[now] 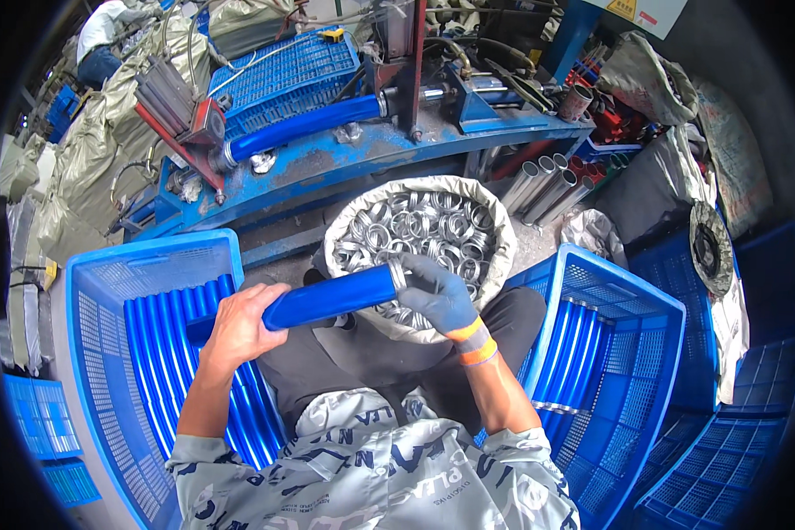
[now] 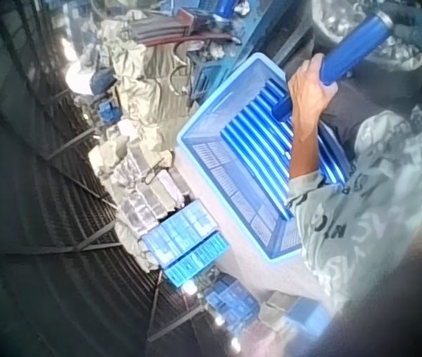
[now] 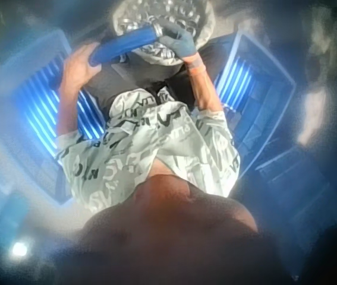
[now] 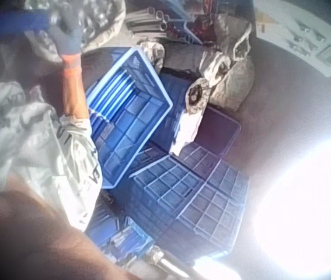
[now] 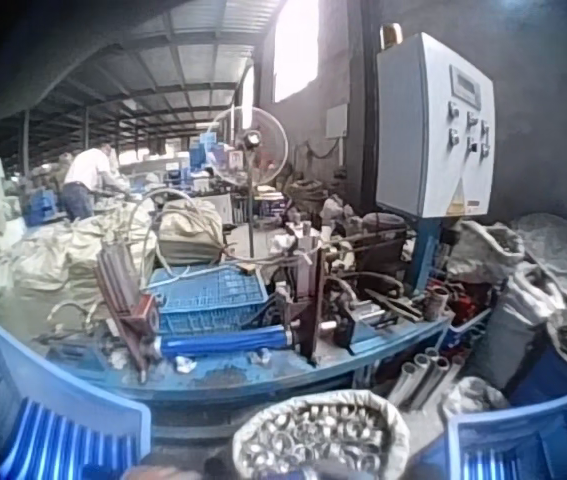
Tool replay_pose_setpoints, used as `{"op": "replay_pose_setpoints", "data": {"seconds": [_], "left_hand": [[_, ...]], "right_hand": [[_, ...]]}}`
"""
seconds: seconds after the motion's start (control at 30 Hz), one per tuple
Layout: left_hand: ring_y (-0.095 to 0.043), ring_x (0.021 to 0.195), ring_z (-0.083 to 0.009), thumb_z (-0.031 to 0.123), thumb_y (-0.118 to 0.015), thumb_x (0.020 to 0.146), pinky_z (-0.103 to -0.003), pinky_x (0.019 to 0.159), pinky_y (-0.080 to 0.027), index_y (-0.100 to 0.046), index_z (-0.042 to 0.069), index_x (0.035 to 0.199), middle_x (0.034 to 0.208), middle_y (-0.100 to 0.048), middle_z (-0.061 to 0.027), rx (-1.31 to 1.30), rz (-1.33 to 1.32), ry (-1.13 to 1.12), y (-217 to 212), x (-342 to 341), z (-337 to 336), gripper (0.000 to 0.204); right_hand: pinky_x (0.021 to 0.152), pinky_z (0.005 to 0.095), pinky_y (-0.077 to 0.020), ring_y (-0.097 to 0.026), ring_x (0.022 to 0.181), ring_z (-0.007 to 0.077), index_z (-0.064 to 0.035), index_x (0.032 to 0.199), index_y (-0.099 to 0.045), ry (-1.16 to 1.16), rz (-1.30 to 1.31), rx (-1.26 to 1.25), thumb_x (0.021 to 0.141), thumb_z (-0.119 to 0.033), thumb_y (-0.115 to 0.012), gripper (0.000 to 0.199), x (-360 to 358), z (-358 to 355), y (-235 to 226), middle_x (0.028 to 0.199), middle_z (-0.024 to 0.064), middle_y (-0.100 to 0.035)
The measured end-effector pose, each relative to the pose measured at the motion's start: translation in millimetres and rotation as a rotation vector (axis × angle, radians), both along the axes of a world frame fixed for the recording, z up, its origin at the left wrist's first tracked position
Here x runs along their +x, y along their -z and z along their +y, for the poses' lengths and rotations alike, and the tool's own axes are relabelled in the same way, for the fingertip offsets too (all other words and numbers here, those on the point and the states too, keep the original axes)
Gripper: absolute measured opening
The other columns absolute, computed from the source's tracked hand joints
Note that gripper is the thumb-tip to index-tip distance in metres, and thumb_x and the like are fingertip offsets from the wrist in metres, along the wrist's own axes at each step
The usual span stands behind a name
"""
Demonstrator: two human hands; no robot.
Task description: Manually attaching metal end caps to blue industrial tubes in a factory setting.
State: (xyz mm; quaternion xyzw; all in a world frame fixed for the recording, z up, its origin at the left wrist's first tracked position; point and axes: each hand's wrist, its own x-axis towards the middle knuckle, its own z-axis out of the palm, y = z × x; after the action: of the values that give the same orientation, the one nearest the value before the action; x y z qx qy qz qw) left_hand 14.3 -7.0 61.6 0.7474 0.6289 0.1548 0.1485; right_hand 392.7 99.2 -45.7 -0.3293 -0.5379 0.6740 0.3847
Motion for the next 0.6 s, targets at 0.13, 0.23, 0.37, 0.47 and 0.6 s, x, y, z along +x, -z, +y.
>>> {"op": "replay_pose_setpoints", "data": {"seconds": [0.13, 0.23, 0.37, 0.47, 0.6], "left_hand": [[-0.078, 0.106, -0.0412, 0.018, -0.087, 0.077, -0.05, 0.091, -0.064, -0.077, 0.009, 0.139, 0.111, -0.08, -0.0163, 0.02, 0.0, -0.054, 12, 2, -2, 0.063], [-0.081, 0.111, -0.033, 0.023, -0.094, 0.082, -0.041, 0.098, -0.064, -0.075, 0.007, 0.144, 0.122, -0.083, -0.0134, 0.014, -0.112, -0.166, 16, 4, -13, 0.066], [-0.075, 0.116, -0.02, 0.031, -0.098, 0.089, -0.039, 0.107, -0.058, -0.07, -0.002, 0.147, 0.127, -0.08, -0.0101, 0.042, -1.028, -0.41, 35, -7, -16, 0.072], [-0.077, 0.12, -0.0257, 0.03, -0.096, 0.092, -0.043, 0.109, -0.059, -0.067, -0.002, 0.146, 0.131, -0.08, -0.0169, 0.167, -1.306, -0.451, 42, -8, -20, 0.069], [-0.08, 0.118, -0.0312, 0.035, -0.089, 0.101, -0.046, 0.105, -0.064, -0.066, 0.003, 0.149, 0.134, -0.08, -0.0215, 0.306, -1.504, -0.547, 72, -15, -35, 0.062]], "right_hand": [[0.12, 0.0356, -0.055, -0.067, 0.139, 0.019, 0.0059, 0.167, -0.057, -0.017, -0.033, -0.088, 0.103, -0.005, -0.085, 0.071, -7, 18, 10, 0.157, 0.0115, -0.069], [0.12, 0.0341, -0.054, -0.071, 0.137, 0.0198, 0.0001, 0.165, -0.063, -0.035, -0.092, -0.057, 0.106, -0.012, -0.083, 0.063, -15, 48, 55, 0.155, 0.01, -0.074], [0.118, 0.0496, -0.0567, -0.075, 0.137, 0.0352, -0.024, 0.145, -0.08, -0.347, -0.981, 0.585, 0.104, -0.026, -0.081, 0.041, -25, 47, 128, 0.159, 0.0142, -0.071], [0.107, 0.0516, -0.0617, -0.078, 0.126, 0.0362, -0.0222, 0.141, -0.082, -0.435, -1.364, 0.754, 0.106, -0.031, -0.077, 0.036, -45, 48, 149, 0.158, 0.013, -0.071], [0.089, 0.0487, -0.0652, -0.083, 0.104, 0.0361, -0.012, 0.127, -0.085, -0.16, -1.119, 0.775, 0.102, -0.03, -0.086, 0.03, -37, 52, 169, 0.135, 0.0183, -0.082]]}}
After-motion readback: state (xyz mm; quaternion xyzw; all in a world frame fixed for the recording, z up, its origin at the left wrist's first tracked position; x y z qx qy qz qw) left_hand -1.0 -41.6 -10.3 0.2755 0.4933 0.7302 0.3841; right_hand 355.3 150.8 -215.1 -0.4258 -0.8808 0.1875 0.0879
